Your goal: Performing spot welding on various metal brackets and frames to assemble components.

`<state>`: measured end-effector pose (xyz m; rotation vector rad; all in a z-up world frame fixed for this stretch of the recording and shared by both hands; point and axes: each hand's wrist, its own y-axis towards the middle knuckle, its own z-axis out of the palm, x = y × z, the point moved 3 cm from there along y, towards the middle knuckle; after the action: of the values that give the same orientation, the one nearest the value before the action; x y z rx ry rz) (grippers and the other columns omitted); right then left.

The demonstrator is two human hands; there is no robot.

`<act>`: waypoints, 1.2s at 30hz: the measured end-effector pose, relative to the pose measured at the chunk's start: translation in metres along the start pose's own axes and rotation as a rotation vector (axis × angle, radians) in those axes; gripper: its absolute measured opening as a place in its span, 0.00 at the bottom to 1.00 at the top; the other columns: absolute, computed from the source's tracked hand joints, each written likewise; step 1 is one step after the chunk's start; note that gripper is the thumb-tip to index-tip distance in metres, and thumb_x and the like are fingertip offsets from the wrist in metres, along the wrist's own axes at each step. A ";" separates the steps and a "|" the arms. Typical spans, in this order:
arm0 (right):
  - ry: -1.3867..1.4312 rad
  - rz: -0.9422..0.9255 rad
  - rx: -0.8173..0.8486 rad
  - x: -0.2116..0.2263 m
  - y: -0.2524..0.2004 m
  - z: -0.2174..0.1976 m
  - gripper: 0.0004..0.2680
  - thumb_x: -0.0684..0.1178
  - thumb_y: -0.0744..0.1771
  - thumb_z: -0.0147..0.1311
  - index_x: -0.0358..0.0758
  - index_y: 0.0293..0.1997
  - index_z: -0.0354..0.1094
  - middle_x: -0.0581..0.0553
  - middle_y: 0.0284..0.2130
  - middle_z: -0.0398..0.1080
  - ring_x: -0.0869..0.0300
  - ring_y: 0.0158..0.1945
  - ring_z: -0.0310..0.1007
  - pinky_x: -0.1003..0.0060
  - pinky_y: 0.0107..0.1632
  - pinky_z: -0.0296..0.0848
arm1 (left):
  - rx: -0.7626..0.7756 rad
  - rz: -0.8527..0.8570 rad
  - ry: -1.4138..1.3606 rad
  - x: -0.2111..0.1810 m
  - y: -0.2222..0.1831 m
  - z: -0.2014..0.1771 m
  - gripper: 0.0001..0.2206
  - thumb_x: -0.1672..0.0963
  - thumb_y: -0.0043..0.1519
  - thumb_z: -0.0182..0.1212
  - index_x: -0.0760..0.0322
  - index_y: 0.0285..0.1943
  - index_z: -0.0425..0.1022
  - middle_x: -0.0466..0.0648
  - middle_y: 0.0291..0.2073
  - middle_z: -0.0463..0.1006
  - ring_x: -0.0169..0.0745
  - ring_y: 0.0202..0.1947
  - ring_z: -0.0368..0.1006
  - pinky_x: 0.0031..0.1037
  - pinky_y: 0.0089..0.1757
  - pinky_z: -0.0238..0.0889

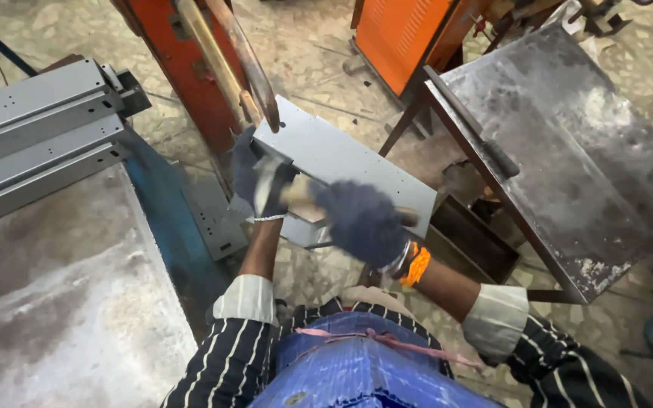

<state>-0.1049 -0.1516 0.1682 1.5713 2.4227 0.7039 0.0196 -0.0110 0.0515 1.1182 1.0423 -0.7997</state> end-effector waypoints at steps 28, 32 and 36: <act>0.033 -0.106 0.013 -0.018 -0.005 0.006 0.17 0.49 0.63 0.57 0.42 0.59 0.68 0.45 0.32 0.69 0.51 0.33 0.71 0.54 0.36 0.68 | -0.053 0.262 0.415 -0.018 -0.004 0.001 0.28 0.56 0.51 0.72 0.60 0.63 0.71 0.53 0.52 0.76 0.52 0.53 0.75 0.34 0.54 0.68; -0.058 -0.082 0.015 -0.022 -0.004 0.008 0.16 0.50 0.64 0.57 0.44 0.58 0.69 0.45 0.31 0.68 0.52 0.33 0.70 0.54 0.35 0.66 | 0.028 0.258 0.292 0.002 -0.007 -0.005 0.29 0.57 0.55 0.72 0.61 0.67 0.69 0.54 0.56 0.75 0.54 0.58 0.73 0.35 0.58 0.66; -0.043 -0.162 0.036 -0.019 -0.005 0.007 0.18 0.49 0.62 0.56 0.42 0.59 0.69 0.45 0.32 0.68 0.51 0.33 0.69 0.54 0.36 0.67 | -0.033 0.246 0.497 -0.028 -0.002 0.002 0.30 0.57 0.46 0.71 0.63 0.61 0.71 0.56 0.52 0.76 0.58 0.53 0.73 0.37 0.53 0.67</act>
<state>-0.0983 -0.1689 0.1576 1.3671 2.5090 0.5940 0.0091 -0.0135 0.0779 1.4229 1.2867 -0.3093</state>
